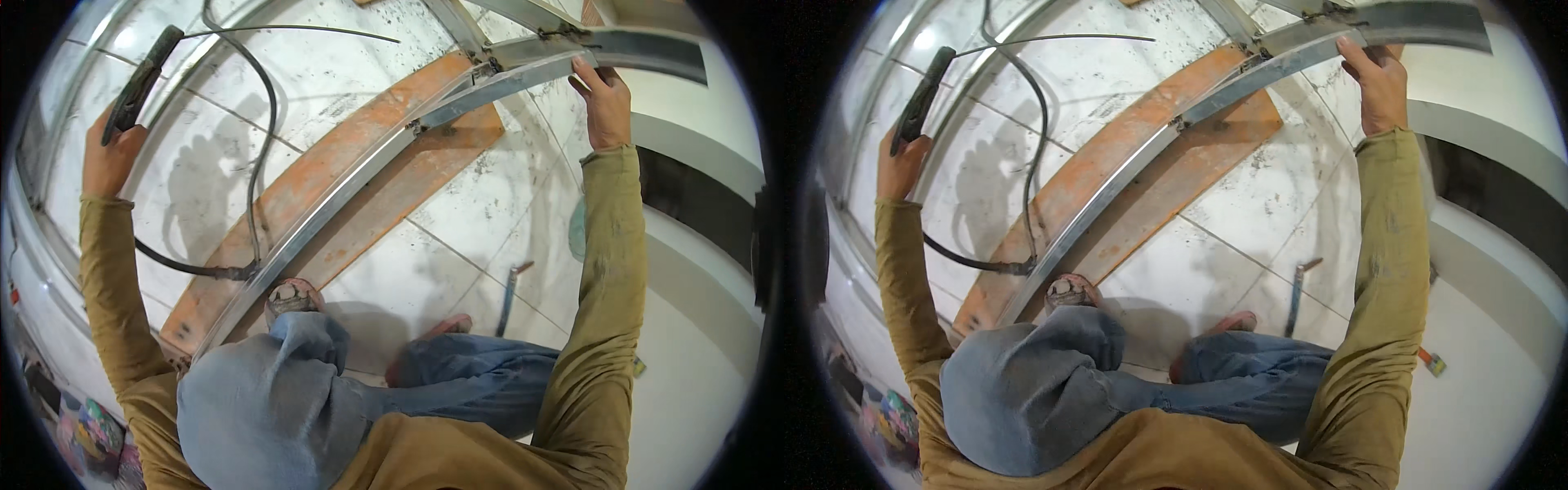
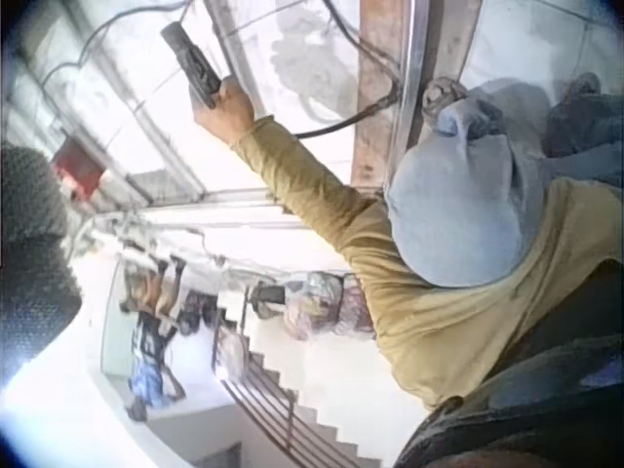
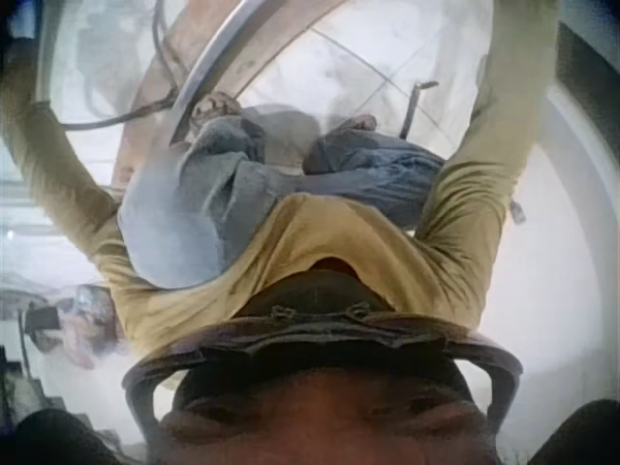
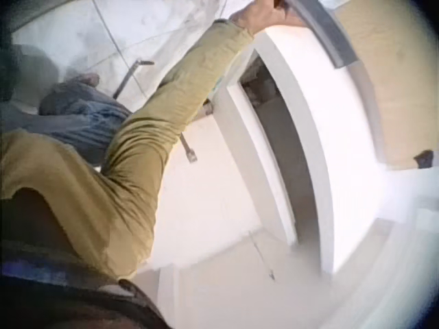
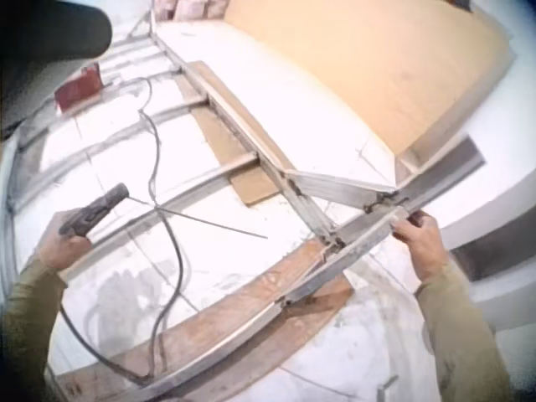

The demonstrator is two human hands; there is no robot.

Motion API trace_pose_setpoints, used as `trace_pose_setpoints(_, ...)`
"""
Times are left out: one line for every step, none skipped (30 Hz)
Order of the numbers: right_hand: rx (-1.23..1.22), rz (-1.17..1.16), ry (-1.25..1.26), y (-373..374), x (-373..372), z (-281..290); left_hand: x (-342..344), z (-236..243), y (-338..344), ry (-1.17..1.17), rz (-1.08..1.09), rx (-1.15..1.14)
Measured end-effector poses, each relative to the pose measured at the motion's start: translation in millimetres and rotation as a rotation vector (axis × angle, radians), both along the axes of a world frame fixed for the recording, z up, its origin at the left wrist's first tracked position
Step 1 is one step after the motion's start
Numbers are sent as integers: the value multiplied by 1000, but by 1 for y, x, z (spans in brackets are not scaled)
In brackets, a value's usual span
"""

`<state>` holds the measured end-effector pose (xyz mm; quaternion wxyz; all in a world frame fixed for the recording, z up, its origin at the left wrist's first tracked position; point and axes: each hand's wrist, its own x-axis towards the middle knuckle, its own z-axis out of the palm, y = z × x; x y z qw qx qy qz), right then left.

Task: The person positions metal beams on a tiled floor and uses a welding tool to join them together, creating bright sparks and flashes.

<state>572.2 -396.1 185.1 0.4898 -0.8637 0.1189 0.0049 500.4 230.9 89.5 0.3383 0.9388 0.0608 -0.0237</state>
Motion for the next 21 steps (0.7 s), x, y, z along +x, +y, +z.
trace_pose_setpoints(38, -15, 5, 2, 0, 1, 5, -8, 2, -7, -27, 8)
trace_pose_setpoints(77, -29, 11, 5, 0, 2, 6, -7, 3, 42, -65, -7)
trace_pose_setpoints(123, -53, -12, 9, -2, 3, 4, -9, -1, 6, -47, -12)
trace_pose_setpoints(120, -59, -13, 14, -3, 7, 5, -14, -5, -38, -30, -18)
trace_pose_setpoints(118, -63, -14, 18, -5, 10, 6, -16, -7, -9, -42, -5)
trace_pose_setpoints(125, -68, -15, 22, -6, 12, 8, -14, -6, 21, -54, 16)
trace_pose_setpoints(131, -70, -21, 25, -6, 12, 10, -14, -6, 50, -66, 39)
trace_pose_setpoints(130, -85, -21, 26, -6, 12, 11, -17, -8, 59, -76, 25)
trace_pose_setpoints(131, -99, -25, 28, -5, 12, 13, -18, -9, 63, -84, 13)
trace_pose_setpoints(133, -113, -29, 29, -6, 12, 14, -20, -11, 68, -93, 2)
trace_pose_setpoints(134, -119, -23, 29, -6, 10, 13, -23, -12, 75, -103, -2)
trace_pose_setpoints(135, -120, -27, 30, -5, 11, 14, -25, -14, 73, -110, -7)
trace_pose_setpoints(136, -123, -30, 30, -4, 11, 16, -28, -15, 71, -117, -12)
trace_pose_setpoints(140, -123, -26, 29, -4, 12, 17, -31, -17, 62, -122, -2)
trace_pose_setpoints(145, -124, -20, 27, -5, 12, 18, -33, -18, 55, -126, 9)
trace_pose_setpoints(150, -125, -14, 26, -5, 12, 19, -35, -20, 49, -131, 20)
trace_pose_setpoints(149, -117, -23, 27, -4, 13, 19, -36, -22, 53, -131, 17)
trace_pose_setpoints(152, -112, -31, 29, -4, 13, 20, -36, -23, 57, -134, 19)
trace_pose_setpoints(155, -107, -39, 30, -4, 12, 20, -35, -24, 62, -137, 20)
trace_pose_setpoints(147, -107, -34, 29, -5, 11, 20, -35, -27, 60, -139, 27)
trace_pose_setpoints(139, -106, -31, 28, -5, 12, 20, -33, -31, 55, -140, 34)
